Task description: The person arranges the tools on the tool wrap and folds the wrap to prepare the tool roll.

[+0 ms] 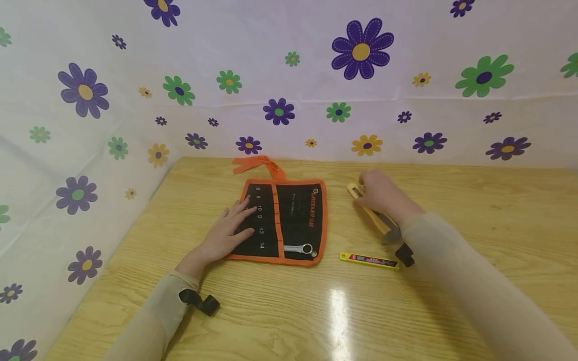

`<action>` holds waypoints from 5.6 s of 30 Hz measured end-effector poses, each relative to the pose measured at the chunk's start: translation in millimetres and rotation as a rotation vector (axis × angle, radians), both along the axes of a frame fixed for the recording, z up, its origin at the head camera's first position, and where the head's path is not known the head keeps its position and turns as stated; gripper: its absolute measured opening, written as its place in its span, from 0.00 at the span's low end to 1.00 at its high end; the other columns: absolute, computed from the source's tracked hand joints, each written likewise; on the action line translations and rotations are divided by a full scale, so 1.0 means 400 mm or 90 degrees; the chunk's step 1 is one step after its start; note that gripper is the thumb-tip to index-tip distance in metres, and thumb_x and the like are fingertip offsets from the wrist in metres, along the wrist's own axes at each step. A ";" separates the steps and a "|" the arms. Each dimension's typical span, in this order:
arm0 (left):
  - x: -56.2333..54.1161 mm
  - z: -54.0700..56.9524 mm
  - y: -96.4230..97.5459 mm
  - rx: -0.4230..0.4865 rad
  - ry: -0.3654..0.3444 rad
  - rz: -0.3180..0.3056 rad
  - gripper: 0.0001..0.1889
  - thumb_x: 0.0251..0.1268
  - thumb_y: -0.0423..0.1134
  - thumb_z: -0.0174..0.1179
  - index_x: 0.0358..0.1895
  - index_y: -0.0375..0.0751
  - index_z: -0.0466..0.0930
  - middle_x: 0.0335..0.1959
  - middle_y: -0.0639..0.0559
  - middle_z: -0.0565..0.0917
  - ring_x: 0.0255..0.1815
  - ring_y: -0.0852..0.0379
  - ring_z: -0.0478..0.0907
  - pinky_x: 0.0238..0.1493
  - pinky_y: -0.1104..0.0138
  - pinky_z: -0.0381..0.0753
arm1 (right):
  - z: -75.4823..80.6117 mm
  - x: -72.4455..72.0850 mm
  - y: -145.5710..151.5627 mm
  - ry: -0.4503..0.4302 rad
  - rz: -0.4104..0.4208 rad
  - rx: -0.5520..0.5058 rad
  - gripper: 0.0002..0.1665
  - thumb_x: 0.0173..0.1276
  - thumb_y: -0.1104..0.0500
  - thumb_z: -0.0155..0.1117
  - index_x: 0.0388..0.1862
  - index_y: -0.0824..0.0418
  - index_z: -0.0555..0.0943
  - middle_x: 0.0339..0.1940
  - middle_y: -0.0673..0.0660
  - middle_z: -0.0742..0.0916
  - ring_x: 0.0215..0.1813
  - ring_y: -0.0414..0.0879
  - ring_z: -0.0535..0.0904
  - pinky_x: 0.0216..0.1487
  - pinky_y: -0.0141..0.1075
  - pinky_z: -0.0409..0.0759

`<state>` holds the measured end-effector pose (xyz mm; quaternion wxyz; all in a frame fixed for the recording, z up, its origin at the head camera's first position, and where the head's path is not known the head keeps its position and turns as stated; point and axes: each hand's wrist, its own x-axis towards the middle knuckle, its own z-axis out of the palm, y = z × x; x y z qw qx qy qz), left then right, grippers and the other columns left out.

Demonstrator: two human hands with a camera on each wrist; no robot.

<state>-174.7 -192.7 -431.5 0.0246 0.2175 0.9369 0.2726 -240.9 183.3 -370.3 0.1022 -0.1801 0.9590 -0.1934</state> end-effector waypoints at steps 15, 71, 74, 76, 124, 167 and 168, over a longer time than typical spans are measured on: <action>0.002 0.004 0.001 -0.001 0.009 0.001 0.30 0.70 0.46 0.55 0.72 0.42 0.62 0.76 0.43 0.51 0.76 0.45 0.42 0.72 0.48 0.38 | -0.003 0.088 0.022 0.018 0.022 0.030 0.32 0.57 0.59 0.73 0.55 0.75 0.73 0.47 0.75 0.76 0.40 0.59 0.75 0.40 0.50 0.78; -0.006 0.003 0.003 -0.039 -0.018 -0.009 0.41 0.62 0.59 0.58 0.75 0.46 0.57 0.77 0.47 0.47 0.77 0.49 0.37 0.73 0.51 0.35 | -0.003 0.151 -0.162 0.296 0.423 0.074 0.24 0.54 0.64 0.70 0.51 0.47 0.85 0.44 0.51 0.79 0.37 0.48 0.70 0.37 0.41 0.73; -0.005 0.004 0.003 -0.049 -0.021 -0.010 0.43 0.61 0.60 0.60 0.75 0.46 0.56 0.77 0.47 0.46 0.77 0.49 0.36 0.73 0.51 0.35 | -0.007 0.148 -0.170 0.288 0.422 0.074 0.25 0.55 0.65 0.69 0.52 0.48 0.85 0.45 0.51 0.80 0.39 0.49 0.72 0.39 0.42 0.75; -0.005 0.004 0.003 -0.051 -0.023 -0.009 0.43 0.61 0.60 0.60 0.75 0.46 0.55 0.77 0.47 0.45 0.77 0.49 0.36 0.73 0.51 0.34 | -0.010 0.145 -0.176 0.280 0.423 0.070 0.24 0.56 0.66 0.69 0.52 0.49 0.84 0.46 0.52 0.81 0.41 0.50 0.74 0.39 0.42 0.75; -0.002 0.000 0.005 -0.049 -0.019 -0.010 0.43 0.60 0.60 0.60 0.75 0.46 0.56 0.77 0.46 0.46 0.77 0.47 0.37 0.73 0.50 0.35 | -0.017 0.161 -0.145 0.158 0.353 -0.045 0.23 0.58 0.69 0.70 0.55 0.67 0.80 0.51 0.60 0.81 0.53 0.53 0.77 0.51 0.42 0.79; -0.006 -0.002 0.004 -0.041 -0.022 -0.006 0.42 0.60 0.59 0.62 0.74 0.47 0.57 0.77 0.47 0.46 0.77 0.49 0.36 0.73 0.51 0.35 | -0.025 0.157 -0.205 0.156 0.385 -0.040 0.22 0.60 0.72 0.67 0.54 0.66 0.81 0.49 0.59 0.82 0.50 0.54 0.77 0.49 0.42 0.79; -0.007 -0.002 0.004 -0.041 -0.020 -0.005 0.42 0.60 0.59 0.62 0.74 0.47 0.57 0.77 0.47 0.46 0.77 0.49 0.36 0.73 0.51 0.35 | -0.023 0.160 -0.200 0.164 0.386 -0.041 0.22 0.59 0.72 0.67 0.54 0.66 0.81 0.49 0.59 0.82 0.50 0.54 0.77 0.49 0.42 0.79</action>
